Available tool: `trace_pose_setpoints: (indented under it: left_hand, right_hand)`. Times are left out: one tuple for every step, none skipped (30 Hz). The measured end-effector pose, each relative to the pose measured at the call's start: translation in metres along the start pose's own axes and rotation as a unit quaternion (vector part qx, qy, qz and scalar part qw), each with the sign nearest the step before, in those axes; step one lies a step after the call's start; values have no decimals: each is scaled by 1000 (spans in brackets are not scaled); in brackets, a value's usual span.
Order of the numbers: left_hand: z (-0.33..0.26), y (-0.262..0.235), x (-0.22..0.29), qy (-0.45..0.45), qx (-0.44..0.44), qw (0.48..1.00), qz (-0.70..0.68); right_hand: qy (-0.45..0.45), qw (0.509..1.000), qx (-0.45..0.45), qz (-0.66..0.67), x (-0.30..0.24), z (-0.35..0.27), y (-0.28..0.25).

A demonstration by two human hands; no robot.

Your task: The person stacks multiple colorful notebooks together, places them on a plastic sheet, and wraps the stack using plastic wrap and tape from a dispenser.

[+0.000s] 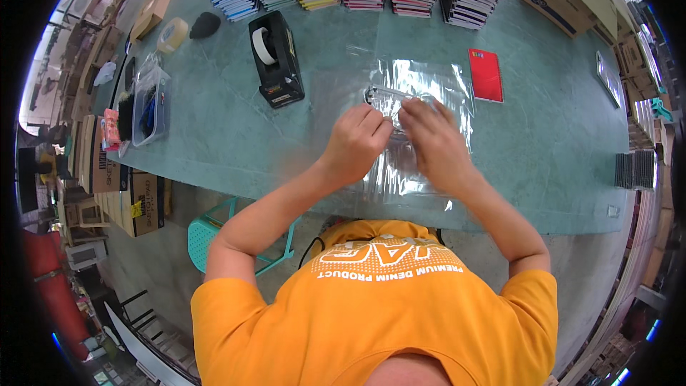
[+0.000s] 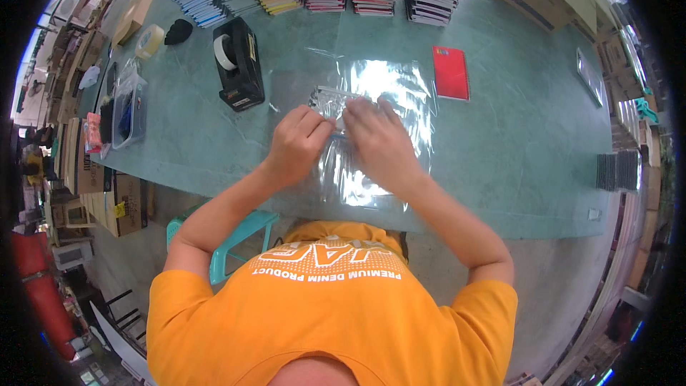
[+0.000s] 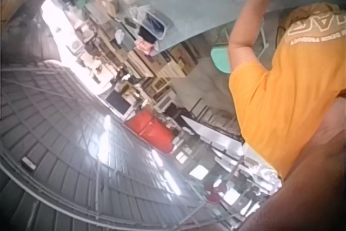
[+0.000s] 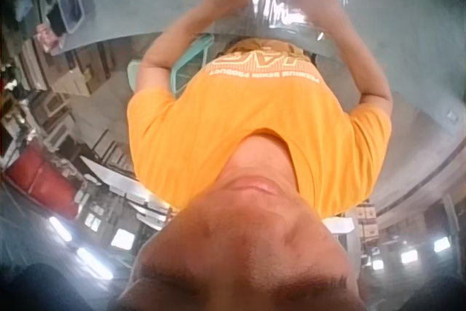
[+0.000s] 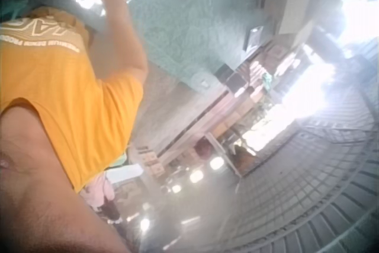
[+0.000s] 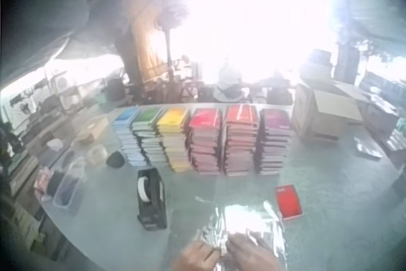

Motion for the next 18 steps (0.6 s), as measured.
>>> trace_pose_setpoints:
  left_hand:
    - [-5,0,1,6,27,1000,2]
    - [-13,1,3,8,54,998,31]
    - [-21,2,6,10,83,995,60]
    - [-28,2,8,13,111,990,90]
    - [-34,4,9,17,113,988,105]
    - [-40,4,10,17,113,986,119]
    - [-44,3,8,18,114,984,132]
    - [-48,3,3,22,99,990,94]
    - [-48,-4,0,25,84,994,59]
    - [-42,-10,-1,33,69,997,21]
    - [-29,-21,-13,2,95,995,-33]
    - [-11,-36,-27,-33,118,989,-84]
    - [1,-42,-43,-68,141,978,-137]
    - [9,-21,-53,-104,78,975,-178]
    - [14,2,-59,-142,18,966,-213]
    - [17,20,-64,-180,-43,950,-251]
    - [18,33,-72,-215,-101,929,-282]
    - [23,40,-80,-245,-159,905,-309]
  right_hand:
    - [7,998,10,55,6,5,-5]
    - [-7,997,27,74,5,13,-8]
    - [-23,997,21,72,3,17,-2]
    - [-41,997,16,71,3,20,10]
    - [-58,996,11,69,1,20,17]
    - [-59,996,-14,64,3,18,22]
    - [-68,996,-21,62,4,17,21]
    - [-76,995,-27,59,4,17,21]
    - [-87,994,-31,59,2,17,20]
    - [-88,995,-26,42,2,17,21]
    - [-89,996,-21,24,2,16,24]
    - [-92,996,-19,11,0,15,26]
    - [-90,996,-14,0,-1,14,25]
    - [-88,996,-10,-12,-3,14,24]
    - [-92,995,-5,-22,-6,14,22]
    - [-88,996,-16,-17,-7,12,24]
    - [-85,996,-26,-13,-7,10,26]
    - [-81,996,-31,-10,-7,11,27]
Point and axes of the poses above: each hand's wrist, its own z-axis towards the middle knuckle, its own y-axis out of the palm, x = y × z, the point moved 10 cm from there along z, towards the middle knuckle, and after that the axes turned 2 degrees about -y, right-handed, at the moved point
